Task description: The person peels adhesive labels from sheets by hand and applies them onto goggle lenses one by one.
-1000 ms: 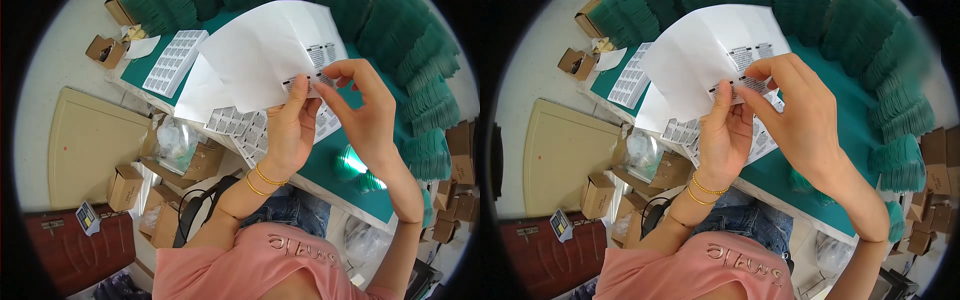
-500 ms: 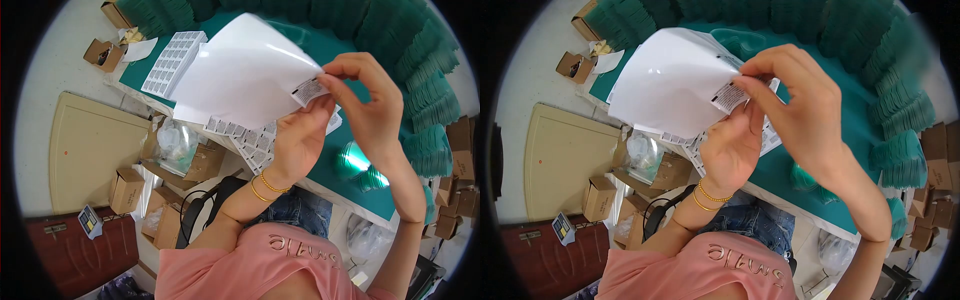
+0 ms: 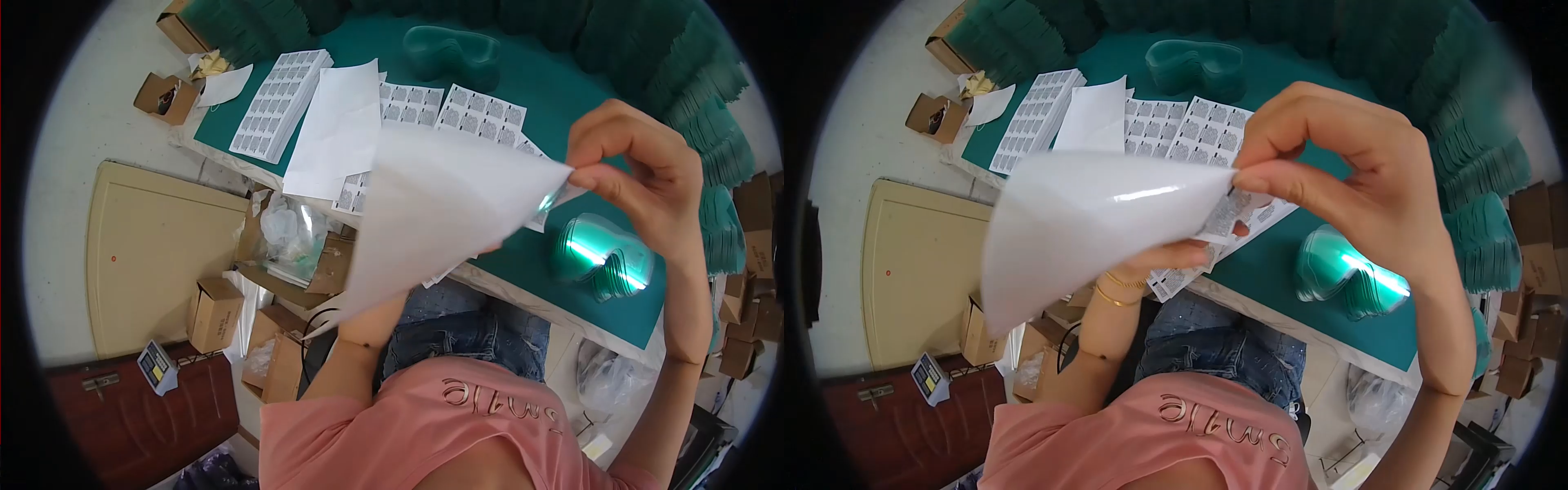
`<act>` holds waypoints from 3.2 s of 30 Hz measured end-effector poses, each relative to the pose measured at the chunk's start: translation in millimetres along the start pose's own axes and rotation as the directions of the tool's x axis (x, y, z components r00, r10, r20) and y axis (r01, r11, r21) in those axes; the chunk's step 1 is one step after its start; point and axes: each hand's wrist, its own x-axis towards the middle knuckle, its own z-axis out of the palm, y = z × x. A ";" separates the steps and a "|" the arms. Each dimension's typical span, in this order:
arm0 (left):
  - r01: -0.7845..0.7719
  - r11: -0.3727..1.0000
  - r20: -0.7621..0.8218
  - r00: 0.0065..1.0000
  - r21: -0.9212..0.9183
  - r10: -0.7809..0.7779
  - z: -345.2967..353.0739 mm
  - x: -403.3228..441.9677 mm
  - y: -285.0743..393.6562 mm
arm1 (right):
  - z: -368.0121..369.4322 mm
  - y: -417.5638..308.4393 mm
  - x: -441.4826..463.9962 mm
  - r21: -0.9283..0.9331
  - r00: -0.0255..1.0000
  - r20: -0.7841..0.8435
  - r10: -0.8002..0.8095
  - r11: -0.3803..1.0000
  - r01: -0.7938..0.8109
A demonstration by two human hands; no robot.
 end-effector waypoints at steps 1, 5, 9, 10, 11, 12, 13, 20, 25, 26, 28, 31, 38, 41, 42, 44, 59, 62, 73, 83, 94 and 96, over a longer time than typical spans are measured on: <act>-0.008 0.995 0.067 0.998 -0.103 0.015 -12.6 2.7 -17.6 | -1.8 -3.3 -0.9 -0.044 1.000 0.011 -0.018 0.999 0.018; 0.032 0.872 0.301 0.944 -0.489 0.135 -61.4 12.4 -103.3 | -13.9 -9.9 -4.9 -0.185 0.991 0.091 -0.101 0.976 0.116; 0.150 0.050 0.155 0.980 -0.987 0.127 -56.4 5.5 -73.9 | -9.5 -14.9 -5.4 -0.452 0.945 0.152 -0.290 0.830 0.327; 0.096 0.284 0.236 0.825 -0.954 0.514 -44.0 18.5 6.5 | -6.3 -16.7 -5.1 -0.544 0.919 0.184 -0.349 0.743 0.391; 0.093 0.283 0.234 0.823 -0.955 0.518 -45.8 19.7 18.0 | -3.5 -18.0 -6.8 -0.606 0.904 0.216 -0.369 0.675 0.420; 0.049 0.422 0.209 0.916 -0.905 0.342 -49.6 19.5 23.6 | -1.3 -17.6 -7.9 -0.608 0.904 0.219 -0.368 0.673 0.422; 0.033 0.556 0.147 0.976 -0.831 0.162 -51.4 20.2 30.9 | 1.1 -16.5 -8.9 -0.658 0.888 0.231 -0.398 0.608 0.444; 0.152 0.724 0.210 0.978 -0.673 -0.010 -27.9 33.7 86.4 | 8.8 -7.6 -16.5 -0.724 0.862 0.266 -0.433 0.500 0.475; 0.136 0.665 0.222 0.974 -0.734 0.046 -27.5 28.1 80.8 | 9.5 -0.7 -18.3 -0.465 0.864 -0.457 -0.212 0.885 -0.029; 0.132 0.666 0.223 0.973 -0.734 0.052 -24.9 26.9 81.4 | 8.0 1.1 -17.1 -0.383 0.811 -0.562 -0.163 0.921 -0.079; 0.103 0.729 0.153 0.988 -0.677 0.002 -20.4 24.1 83.3 | 8.4 -7.8 -15.4 -0.655 0.867 -0.362 -0.342 0.755 0.024; -0.012 0.817 0.042 0.998 -0.576 0.044 -7.0 22.8 86.3 | 20.0 -14.6 -6.8 -0.695 0.877 -0.309 -0.367 0.717 0.056; -0.169 0.964 -0.186 0.974 -0.207 0.130 11.3 18.9 98.1 | 24.4 -12.4 -0.6 -0.748 0.895 -0.217 -0.389 0.656 0.104; -0.202 0.978 -0.197 0.958 0.042 0.206 13.1 22.1 92.9 | 24.8 -11.2 -1.5 -0.754 0.908 -0.226 -0.353 0.653 0.067; -0.245 0.961 -0.193 0.944 0.130 0.267 13.0 24.7 88.9 | 24.2 -7.0 -0.5 -0.769 0.895 -0.214 -0.390 0.632 0.092; -0.289 0.933 -0.181 0.927 0.215 0.328 14.2 29.5 85.7 | 24.7 -4.0 -1.4 -0.786 0.882 -0.200 -0.426 0.607 0.115; -0.159 0.981 -0.168 0.976 -0.113 0.139 16.9 28.8 81.4 | 10.7 8.0 -10.6 0.123 0.866 -0.414 0.281 0.960 -0.253; -0.067 0.916 -0.107 0.994 -0.396 0.026 12.9 27.0 79.0 | 0.1 23.3 -15.3 0.419 0.838 -0.406 0.365 0.889 -0.184; 0.229 0.618 0.004 0.939 -0.752 -0.344 -12.4 31.1 21.9 | -19.3 73.4 -68.0 0.931 0.740 -0.265 0.618 0.364 0.029; -0.199 0.791 -0.295 0.853 0.579 0.431 1.5 38.9 34.4 | -9.0 51.9 -75.4 0.581 0.696 -0.420 0.582 0.762 -0.287; -0.193 0.600 -0.276 0.960 -0.776 -0.047 97.9 53.8 27.8 | 32.8 2.4 -74.2 0.281 0.829 -0.116 0.547 0.819 -0.501; -0.169 0.522 -0.249 0.965 -0.836 -0.086 99.1 53.1 26.9 | 34.1 -0.8 -77.7 0.297 0.817 -0.126 0.563 0.807 -0.510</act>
